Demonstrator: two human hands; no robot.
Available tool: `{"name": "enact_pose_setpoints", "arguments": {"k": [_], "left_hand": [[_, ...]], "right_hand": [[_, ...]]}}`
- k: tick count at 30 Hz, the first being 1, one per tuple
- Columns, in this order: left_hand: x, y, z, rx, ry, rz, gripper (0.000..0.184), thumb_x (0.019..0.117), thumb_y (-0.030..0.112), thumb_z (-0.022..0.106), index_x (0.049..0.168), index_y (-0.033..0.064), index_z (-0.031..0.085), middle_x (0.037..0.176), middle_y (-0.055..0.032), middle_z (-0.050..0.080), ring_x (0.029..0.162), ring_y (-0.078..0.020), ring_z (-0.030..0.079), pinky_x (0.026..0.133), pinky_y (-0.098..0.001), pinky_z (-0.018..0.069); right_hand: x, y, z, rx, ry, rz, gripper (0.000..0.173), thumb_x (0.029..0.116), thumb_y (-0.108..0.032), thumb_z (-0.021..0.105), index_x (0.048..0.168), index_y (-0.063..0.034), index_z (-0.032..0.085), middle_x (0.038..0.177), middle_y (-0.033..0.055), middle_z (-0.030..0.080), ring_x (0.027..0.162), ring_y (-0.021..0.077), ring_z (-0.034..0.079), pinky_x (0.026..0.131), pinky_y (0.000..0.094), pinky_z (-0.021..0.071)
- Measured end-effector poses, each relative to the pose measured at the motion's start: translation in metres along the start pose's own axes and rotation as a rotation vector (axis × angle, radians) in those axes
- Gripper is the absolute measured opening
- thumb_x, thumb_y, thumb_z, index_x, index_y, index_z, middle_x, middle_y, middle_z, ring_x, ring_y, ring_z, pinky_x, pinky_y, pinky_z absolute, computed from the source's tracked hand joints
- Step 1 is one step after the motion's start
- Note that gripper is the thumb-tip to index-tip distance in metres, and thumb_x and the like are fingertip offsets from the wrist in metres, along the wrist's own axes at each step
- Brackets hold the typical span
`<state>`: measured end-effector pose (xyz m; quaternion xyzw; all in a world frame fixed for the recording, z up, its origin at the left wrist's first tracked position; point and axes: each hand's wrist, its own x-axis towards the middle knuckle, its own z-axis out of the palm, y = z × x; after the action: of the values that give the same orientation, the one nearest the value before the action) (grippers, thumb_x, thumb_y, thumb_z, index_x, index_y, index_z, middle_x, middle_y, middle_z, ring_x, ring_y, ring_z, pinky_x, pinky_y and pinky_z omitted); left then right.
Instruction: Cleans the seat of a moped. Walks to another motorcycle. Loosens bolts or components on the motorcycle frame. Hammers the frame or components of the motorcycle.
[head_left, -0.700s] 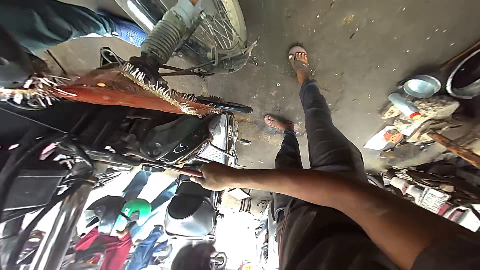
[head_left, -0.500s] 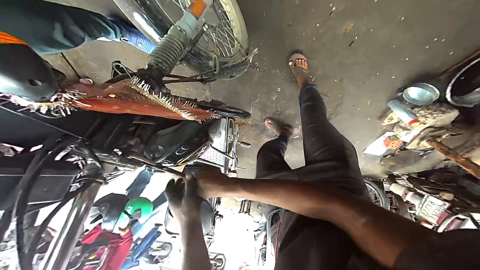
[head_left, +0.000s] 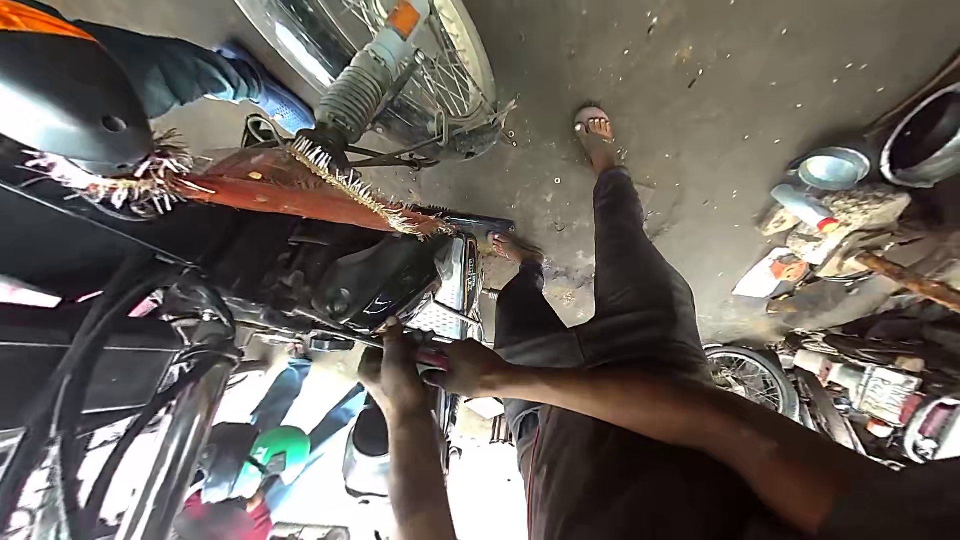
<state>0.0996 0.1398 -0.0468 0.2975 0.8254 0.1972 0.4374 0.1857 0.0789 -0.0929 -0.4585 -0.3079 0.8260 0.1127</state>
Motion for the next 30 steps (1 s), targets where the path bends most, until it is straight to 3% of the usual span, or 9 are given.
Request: {"name": "enact_pose_setpoints", "arguments": {"k": [4, 5, 6, 7, 8, 10, 14, 26, 30], "left_hand": [[0.046, -0.043, -0.038, -0.419, -0.761, -0.002, 0.033, 0.0929, 0.051, 0.069, 0.105, 0.0207, 0.076, 0.099, -0.0015, 0.078, 0.092, -0.0189, 0.076, 0.09, -0.0421, 0.0624], [0.058, -0.052, -0.037, -0.528, -0.92, 0.023, 0.034, 0.0917, 0.051, 0.068, 0.103, 0.0208, 0.079, 0.097, -0.0009, 0.078, 0.092, -0.0185, 0.076, 0.092, -0.0436, 0.0616], [0.063, -0.058, -0.034, -0.642, -0.993, 0.026, 0.029, 0.0924, 0.047, 0.067, 0.093, 0.0203, 0.078, 0.081, 0.0028, 0.075, 0.078, -0.0139, 0.073, 0.083, -0.0399, 0.0621], [0.06, -0.058, -0.03, -0.771, -0.983, -0.003, 0.027, 0.093, 0.04, 0.068, 0.077, 0.0181, 0.072, 0.062, 0.0052, 0.065, 0.057, -0.0097, 0.066, 0.062, -0.0314, 0.0592], [0.058, -0.056, -0.026, -0.866, -0.961, -0.064, 0.031, 0.0933, 0.031, 0.067, 0.067, 0.0156, 0.064, 0.052, 0.0046, 0.056, 0.047, -0.0101, 0.058, 0.052, -0.0298, 0.0535], [0.048, -0.05, -0.022, -0.887, -0.866, -0.139, 0.038, 0.093, 0.026, 0.065, 0.058, 0.0151, 0.057, 0.046, 0.0041, 0.048, 0.04, -0.0104, 0.052, 0.045, -0.0284, 0.0494], [0.044, -0.048, -0.02, -0.891, -0.835, -0.153, 0.044, 0.0964, 0.026, 0.06, 0.055, 0.0148, 0.052, 0.045, 0.0024, 0.047, 0.04, -0.0122, 0.052, 0.047, -0.0308, 0.0493], [0.035, -0.042, -0.013, -0.846, -0.748, -0.101, 0.045, 0.0979, 0.025, 0.056, 0.055, 0.0153, 0.05, 0.045, 0.0028, 0.046, 0.04, -0.0116, 0.051, 0.045, -0.0296, 0.0492], [0.023, -0.032, -0.002, -0.852, -0.688, -0.09, 0.046, 0.099, 0.027, 0.051, 0.054, 0.0168, 0.049, 0.045, 0.0046, 0.043, 0.039, -0.0096, 0.047, 0.045, -0.0282, 0.0465]], "right_hand": [[-0.002, -0.002, 0.001, -0.071, 0.052, -0.016, 0.034, 0.0963, -0.037, 0.066, 0.093, -0.0034, 0.069, 0.081, 0.0139, 0.067, 0.078, 0.0305, 0.068, 0.068, 0.0544, 0.054], [-0.002, -0.001, -0.001, -0.067, 0.056, -0.038, 0.031, 0.096, -0.033, 0.067, 0.092, -0.0027, 0.069, 0.081, 0.0141, 0.067, 0.078, 0.0302, 0.068, 0.068, 0.0538, 0.0538], [-0.002, -0.002, -0.002, -0.068, 0.054, -0.054, 0.03, 0.0961, -0.032, 0.067, 0.091, -0.0022, 0.069, 0.08, 0.0141, 0.067, 0.078, 0.03, 0.068, 0.068, 0.0532, 0.0531], [-0.001, -0.002, -0.004, -0.075, 0.045, -0.058, 0.032, 0.0964, -0.034, 0.068, 0.091, -0.0024, 0.068, 0.081, 0.0139, 0.067, 0.079, 0.0299, 0.068, 0.069, 0.0533, 0.0534], [0.002, -0.001, -0.006, -0.081, 0.053, -0.066, 0.032, 0.0952, -0.035, 0.068, 0.089, -0.0032, 0.068, 0.08, 0.0135, 0.067, 0.079, 0.0298, 0.068, 0.069, 0.0538, 0.0538], [0.002, 0.0, -0.007, -0.092, 0.042, -0.059, 0.036, 0.0955, -0.038, 0.069, 0.089, -0.0022, 0.068, 0.083, 0.0146, 0.067, 0.082, 0.031, 0.068, 0.071, 0.0549, 0.0543], [0.005, 0.003, -0.005, -0.127, 0.059, -0.073, 0.042, 0.0949, -0.046, 0.069, 0.089, -0.0047, 0.068, 0.082, 0.0122, 0.068, 0.081, 0.0285, 0.069, 0.07, 0.0531, 0.0552], [-0.003, -0.004, -0.014, -0.118, 0.021, -0.004, 0.036, 0.0938, -0.038, 0.069, 0.079, -0.0058, 0.062, 0.071, 0.0097, 0.061, 0.069, 0.0256, 0.065, 0.059, 0.0488, 0.0511], [-0.013, -0.012, -0.031, -0.104, -0.014, 0.024, 0.037, 0.0926, -0.038, 0.069, 0.079, -0.0042, 0.064, 0.074, 0.0116, 0.063, 0.071, 0.0287, 0.065, 0.061, 0.0534, 0.0506]]}}
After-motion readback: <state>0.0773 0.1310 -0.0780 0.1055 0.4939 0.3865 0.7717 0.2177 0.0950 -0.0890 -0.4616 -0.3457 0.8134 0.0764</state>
